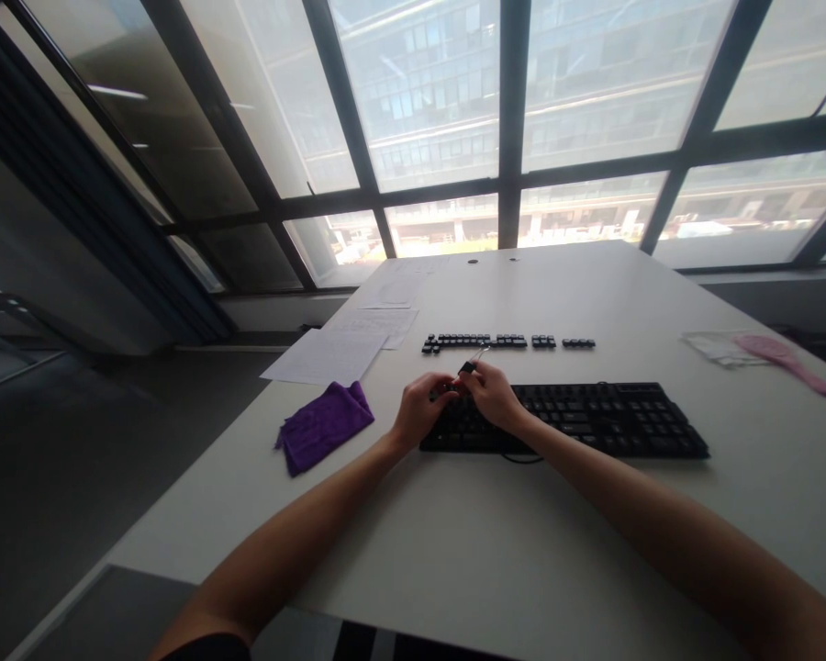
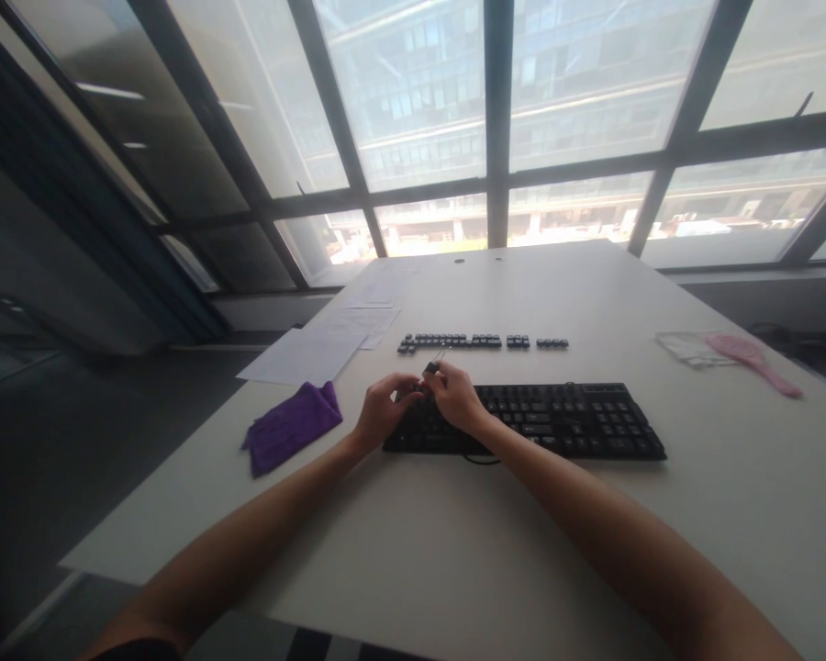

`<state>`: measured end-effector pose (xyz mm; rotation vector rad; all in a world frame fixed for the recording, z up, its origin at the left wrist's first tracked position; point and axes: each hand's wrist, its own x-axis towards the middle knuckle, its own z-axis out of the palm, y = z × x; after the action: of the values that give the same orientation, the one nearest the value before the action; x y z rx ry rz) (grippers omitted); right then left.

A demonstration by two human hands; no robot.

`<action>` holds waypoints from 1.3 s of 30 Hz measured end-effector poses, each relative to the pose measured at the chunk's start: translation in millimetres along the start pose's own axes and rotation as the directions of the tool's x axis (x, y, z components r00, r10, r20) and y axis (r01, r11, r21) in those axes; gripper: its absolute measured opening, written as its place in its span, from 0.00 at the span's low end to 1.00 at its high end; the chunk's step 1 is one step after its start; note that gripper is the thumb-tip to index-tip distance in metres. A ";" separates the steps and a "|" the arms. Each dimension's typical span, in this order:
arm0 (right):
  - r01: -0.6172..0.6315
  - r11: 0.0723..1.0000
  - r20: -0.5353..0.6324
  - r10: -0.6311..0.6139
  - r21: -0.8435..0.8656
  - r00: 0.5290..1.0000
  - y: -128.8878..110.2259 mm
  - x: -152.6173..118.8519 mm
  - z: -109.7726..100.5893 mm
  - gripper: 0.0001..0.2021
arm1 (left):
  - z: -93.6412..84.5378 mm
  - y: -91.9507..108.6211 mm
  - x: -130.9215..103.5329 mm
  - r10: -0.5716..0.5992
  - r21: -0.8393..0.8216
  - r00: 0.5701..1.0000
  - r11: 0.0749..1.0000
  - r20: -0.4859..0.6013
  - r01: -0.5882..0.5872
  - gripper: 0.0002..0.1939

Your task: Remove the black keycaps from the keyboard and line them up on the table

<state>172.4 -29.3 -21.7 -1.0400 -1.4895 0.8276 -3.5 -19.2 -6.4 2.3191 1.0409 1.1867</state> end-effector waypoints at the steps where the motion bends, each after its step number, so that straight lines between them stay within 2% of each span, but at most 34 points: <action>1: -0.005 1.000 0.002 0.005 0.000 1.000 0.8 0.1 0.2 0.09 | 0.0 -0.1 0.3 0.023 0.001 1.000 1.000 -0.010 -0.023 0.08; 8: 0.044 0.998 -0.027 -0.045 -0.036 0.999 0.8 2.2 -3.0 0.11 | 1.7 -4.4 -0.5 0.124 -0.020 0.992 0.992 -0.007 -0.124 0.10; 14: -0.001 1.000 -0.013 0.001 0.020 1.000 1.8 4.0 -2.9 0.10 | 0.5 -8.3 -0.1 0.254 -0.053 0.965 0.967 0.067 -0.251 0.07; 22: -0.060 0.994 -0.077 0.053 -0.088 0.996 -1.5 3.8 -3.1 0.11 | 2.3 -14.4 5.8 0.246 -0.154 0.966 0.961 0.085 -0.231 0.06; 27: -0.073 0.997 -0.025 0.073 -0.004 0.997 -3.1 5.6 -4.2 0.10 | 1.4 -10.3 6.3 0.241 -0.211 0.965 0.954 0.102 -0.215 0.06; 30: -0.078 0.994 0.010 0.077 0.078 0.997 -4.1 6.1 -2.7 0.10 | -3.5 -14.9 12.0 0.158 -0.181 0.987 0.972 0.027 -0.151 0.06; 34: -0.082 0.989 -0.001 0.083 0.119 0.997 -3.4 6.4 -0.4 0.10 | -13.7 -47.8 24.3 -0.075 -0.125 0.993 0.990 -0.093 0.063 0.08; 36: -0.087 0.989 -0.013 0.089 0.116 0.996 -2.5 6.7 0.1 0.10 | -18.0 -68.8 28.2 -0.204 -0.115 0.976 0.974 -0.071 0.195 0.14; 39: -0.086 0.990 -0.012 0.087 0.112 0.996 -1.3 7.1 0.2 0.10 | -20.8 -89.2 30.3 -0.310 -0.026 0.951 0.950 0.011 0.311 0.08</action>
<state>171.8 -23.2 -17.9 -1.0314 -1.3760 0.9504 -49.3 62.8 -28.7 2.0392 1.3197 1.0597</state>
